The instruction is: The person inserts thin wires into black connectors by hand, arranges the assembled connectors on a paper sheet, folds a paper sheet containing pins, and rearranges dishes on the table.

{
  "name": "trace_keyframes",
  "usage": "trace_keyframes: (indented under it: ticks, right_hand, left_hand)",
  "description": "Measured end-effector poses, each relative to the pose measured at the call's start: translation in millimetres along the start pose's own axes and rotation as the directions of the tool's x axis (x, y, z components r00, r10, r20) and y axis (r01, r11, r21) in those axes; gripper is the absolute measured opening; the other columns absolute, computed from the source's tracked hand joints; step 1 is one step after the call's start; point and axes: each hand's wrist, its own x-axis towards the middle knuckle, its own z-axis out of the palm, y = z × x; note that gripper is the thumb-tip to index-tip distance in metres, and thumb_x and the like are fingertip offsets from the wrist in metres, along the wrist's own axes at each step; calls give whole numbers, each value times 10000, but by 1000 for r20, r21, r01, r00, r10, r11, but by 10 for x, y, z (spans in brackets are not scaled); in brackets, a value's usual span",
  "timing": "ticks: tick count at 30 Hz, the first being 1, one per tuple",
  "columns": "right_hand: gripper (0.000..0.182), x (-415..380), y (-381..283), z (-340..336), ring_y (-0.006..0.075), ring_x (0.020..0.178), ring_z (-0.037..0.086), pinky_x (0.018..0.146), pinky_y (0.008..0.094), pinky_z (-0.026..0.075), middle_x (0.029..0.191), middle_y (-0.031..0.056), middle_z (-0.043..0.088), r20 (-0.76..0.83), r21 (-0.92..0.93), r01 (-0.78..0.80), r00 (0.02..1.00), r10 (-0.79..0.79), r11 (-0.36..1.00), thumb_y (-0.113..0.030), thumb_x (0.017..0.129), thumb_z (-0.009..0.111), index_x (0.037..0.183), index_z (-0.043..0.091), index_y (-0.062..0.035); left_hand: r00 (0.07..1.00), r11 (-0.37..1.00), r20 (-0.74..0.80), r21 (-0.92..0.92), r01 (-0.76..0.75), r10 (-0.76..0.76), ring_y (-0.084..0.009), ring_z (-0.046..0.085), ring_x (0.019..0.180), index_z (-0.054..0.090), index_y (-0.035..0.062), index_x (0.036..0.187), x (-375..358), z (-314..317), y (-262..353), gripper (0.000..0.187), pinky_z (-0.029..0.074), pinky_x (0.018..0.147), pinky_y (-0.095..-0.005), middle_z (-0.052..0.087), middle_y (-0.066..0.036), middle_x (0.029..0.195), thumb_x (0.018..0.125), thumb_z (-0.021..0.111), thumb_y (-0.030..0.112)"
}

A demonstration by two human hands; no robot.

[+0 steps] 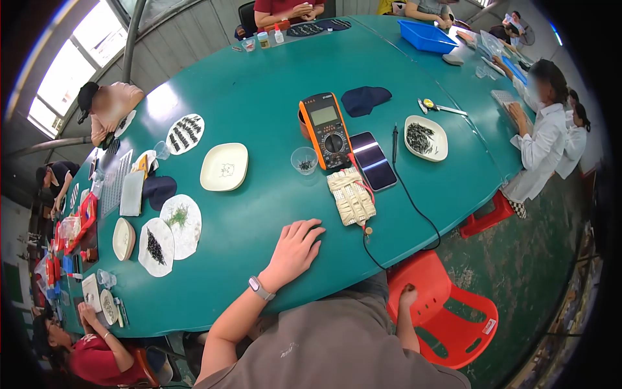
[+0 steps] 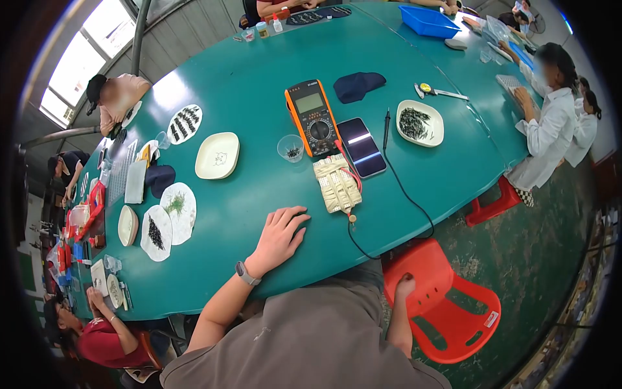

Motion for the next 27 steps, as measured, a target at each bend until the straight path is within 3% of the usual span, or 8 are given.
trace_keyframes:
  ticks: [2, 4, 7, 11, 13, 18, 21, 27]
  right_hand:
    - [255, 249, -739, -468, 207, 823, 663, 742, 353, 524, 912, 142, 707, -337, 210, 207, 933, -128, 956, -177, 1040, 532, 1004, 660, 41]
    - [213, 448, -2034, -1070, 186, 789, 597, 728, 311, 513, 914, 102, 663, -682, 192, 589, 656, -325, 785, -140, 1052, 534, 1031, 639, 43]
    - [153, 575, -3795, -1730, 187, 808, 604, 738, 307, 526, 937, 103, 649, -717, 223, 816, 508, -477, 534, -69, 1040, 525, 1036, 624, 47]
    - [102, 966, -5744, -1499, 172, 754, 600, 689, 293, 496, 902, 94, 668, -356, 154, 952, 304, -884, 266, -42, 986, 582, 1012, 650, 30]
    - [131, 1176, -6610, -1039, 220, 726, 621, 680, 320, 496, 872, 85, 687, -71, 183, 937, 313, -947, 296, -125, 988, 586, 1039, 674, -41]
    - [258, 1855, -8103, 555, 296, 946, 698, 825, 400, 536, 993, 127, 725, 296, 111, 939, 281, -913, 325, -261, 964, 595, 1111, 679, -66]
    - [319, 2168, -8694, 1403, 322, 1068, 659, 921, 412, 520, 1146, 163, 685, 406, -74, 978, 210, -890, 197, -262, 958, 591, 1170, 657, -33]
    - [539, 2634, -9596, 2794, 398, 1270, 526, 1064, 468, 461, 1417, 199, 520, 494, -246, 965, 207, -845, 93, -307, 942, 606, 1381, 512, -10]
  left_hand:
    - [1000, 1000, -3, -3, 31, -31, -289, 526, 1199, 585, 63, 1233, 3, 2, 9, 344, 404, 1004, -419, 556, -94, 1326, 905, 661, 138]
    - [1000, 998, 10, 61, 28, -28, -288, 519, 1226, 569, 58, 1254, 13, -31, 50, 379, 392, 1022, -427, 546, -105, 1340, 910, 669, 179]
    - [996, 998, 93, 67, -8, 2, -281, 499, 1291, 560, 61, 1279, 70, -67, 42, 423, 362, 1062, -455, 523, -112, 1401, 923, 673, 259]
    - [976, 998, 217, 50, -26, 15, -263, 494, 1322, 580, 73, 1278, 132, -93, 48, 415, 361, 1070, -469, 513, -112, 1443, 936, 660, 294]
    - [968, 998, 250, 68, -17, 0, -255, 498, 1326, 589, 78, 1282, 134, -79, -2, 420, 368, 1064, -470, 512, -112, 1455, 937, 661, 304]
    - [931, 999, 364, 31, 9, -20, -225, 454, 1382, 531, 86, 1387, 107, -82, -87, 477, 391, 1072, -438, 448, -103, 1531, 963, 601, 293]
    - [934, 1000, 358, -5, 6, -4, -205, 540, 1273, 612, 111, 1295, 232, -204, -126, 414, 397, 1024, -434, 530, -71, 1451, 932, 655, 304]
    - [881, 991, 466, 56, -120, 81, -155, 402, 1420, 439, 154, 1470, 55, -114, -289, 490, 360, 1060, -394, 385, -35, 1592, 1007, 508, 300]
